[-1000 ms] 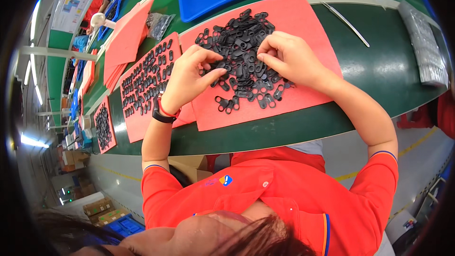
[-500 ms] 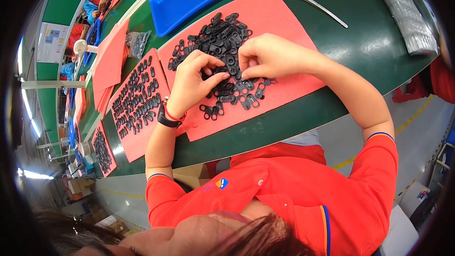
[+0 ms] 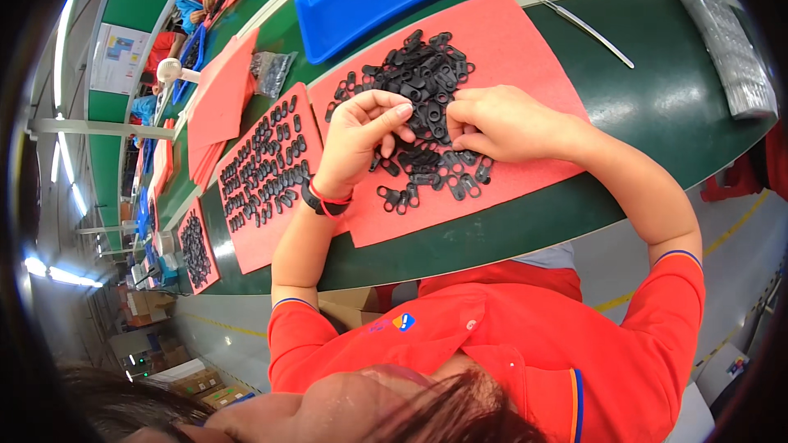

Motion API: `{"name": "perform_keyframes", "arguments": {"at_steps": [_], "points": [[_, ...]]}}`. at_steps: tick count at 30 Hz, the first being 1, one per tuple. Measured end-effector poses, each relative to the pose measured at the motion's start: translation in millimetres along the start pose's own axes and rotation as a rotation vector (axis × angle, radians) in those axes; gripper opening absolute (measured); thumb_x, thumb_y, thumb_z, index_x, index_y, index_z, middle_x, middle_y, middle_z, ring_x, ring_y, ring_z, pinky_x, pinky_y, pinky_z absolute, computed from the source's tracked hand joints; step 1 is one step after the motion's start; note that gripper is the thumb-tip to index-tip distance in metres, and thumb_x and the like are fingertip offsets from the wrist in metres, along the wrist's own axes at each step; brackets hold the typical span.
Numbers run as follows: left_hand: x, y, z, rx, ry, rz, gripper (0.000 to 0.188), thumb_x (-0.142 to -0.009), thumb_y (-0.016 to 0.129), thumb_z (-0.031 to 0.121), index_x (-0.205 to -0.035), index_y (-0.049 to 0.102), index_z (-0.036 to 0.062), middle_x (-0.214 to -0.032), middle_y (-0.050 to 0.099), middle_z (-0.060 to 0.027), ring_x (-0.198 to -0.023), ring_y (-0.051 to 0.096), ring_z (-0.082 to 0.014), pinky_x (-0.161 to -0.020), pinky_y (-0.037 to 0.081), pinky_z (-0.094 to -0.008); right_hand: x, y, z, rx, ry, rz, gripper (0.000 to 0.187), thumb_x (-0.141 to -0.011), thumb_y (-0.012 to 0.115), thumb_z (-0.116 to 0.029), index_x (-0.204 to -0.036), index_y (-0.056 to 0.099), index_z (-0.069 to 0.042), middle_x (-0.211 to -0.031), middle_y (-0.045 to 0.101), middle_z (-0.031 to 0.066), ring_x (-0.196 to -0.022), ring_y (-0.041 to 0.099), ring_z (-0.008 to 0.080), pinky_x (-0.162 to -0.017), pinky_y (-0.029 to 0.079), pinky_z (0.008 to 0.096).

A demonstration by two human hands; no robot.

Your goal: The person assembles components by fitting small circular inserts into plastic tags by hand, places the tags on the foam pad, and then picks up a plastic bag containing additional components.

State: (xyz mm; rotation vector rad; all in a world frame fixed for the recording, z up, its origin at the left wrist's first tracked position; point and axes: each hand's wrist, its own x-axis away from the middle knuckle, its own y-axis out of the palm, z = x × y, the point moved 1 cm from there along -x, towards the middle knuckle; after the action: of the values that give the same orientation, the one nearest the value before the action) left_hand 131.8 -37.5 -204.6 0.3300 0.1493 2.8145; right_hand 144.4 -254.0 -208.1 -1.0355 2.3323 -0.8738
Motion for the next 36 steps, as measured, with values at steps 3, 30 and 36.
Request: {"name": "perform_keyframes", "arguments": {"at_steps": [3,30,36], "points": [[1,0,-1,0.025,0.035,0.032,0.015,-0.084,0.065,0.010,-0.091,0.059,-0.0021,-0.080,0.065,-0.0084,-0.068,0.066,-0.0139,-0.046,0.046,-0.0176,0,-1,-1,0.051,-0.002,-0.032,0.011,-0.078,0.064,-0.010,-0.080,0.054,-0.005,-0.078,0.054,0.0083,-0.067,0.058,0.0226,-0.060,0.046,0.0334],[6,12,-7,0.016,0.134,0.006,0.033,-0.085,0.060,0.002,-0.118,0.054,-0.0011,-0.087,0.062,-0.0053,-0.075,0.059,-0.0089,-0.057,0.044,-0.0173,-5,-16,-2,-0.745,0.288,0.235,0.009,-0.090,0.049,-0.002,-0.096,0.056,0.000,-0.085,0.061,0.0049,-0.066,0.060,0.0082,-0.057,0.046,0.0193],[8,14,-4,0.028,0.117,-0.008,0.034,-0.085,0.060,0.002,-0.119,0.054,-0.0008,-0.087,0.061,-0.0046,-0.076,0.059,-0.0090,-0.058,0.045,-0.0182,-5,-15,-6,-0.775,0.208,0.230,0.007,-0.088,0.054,-0.004,-0.093,0.056,0.000,-0.084,0.062,0.0075,-0.066,0.061,0.0095,-0.056,0.047,0.0208]]}}
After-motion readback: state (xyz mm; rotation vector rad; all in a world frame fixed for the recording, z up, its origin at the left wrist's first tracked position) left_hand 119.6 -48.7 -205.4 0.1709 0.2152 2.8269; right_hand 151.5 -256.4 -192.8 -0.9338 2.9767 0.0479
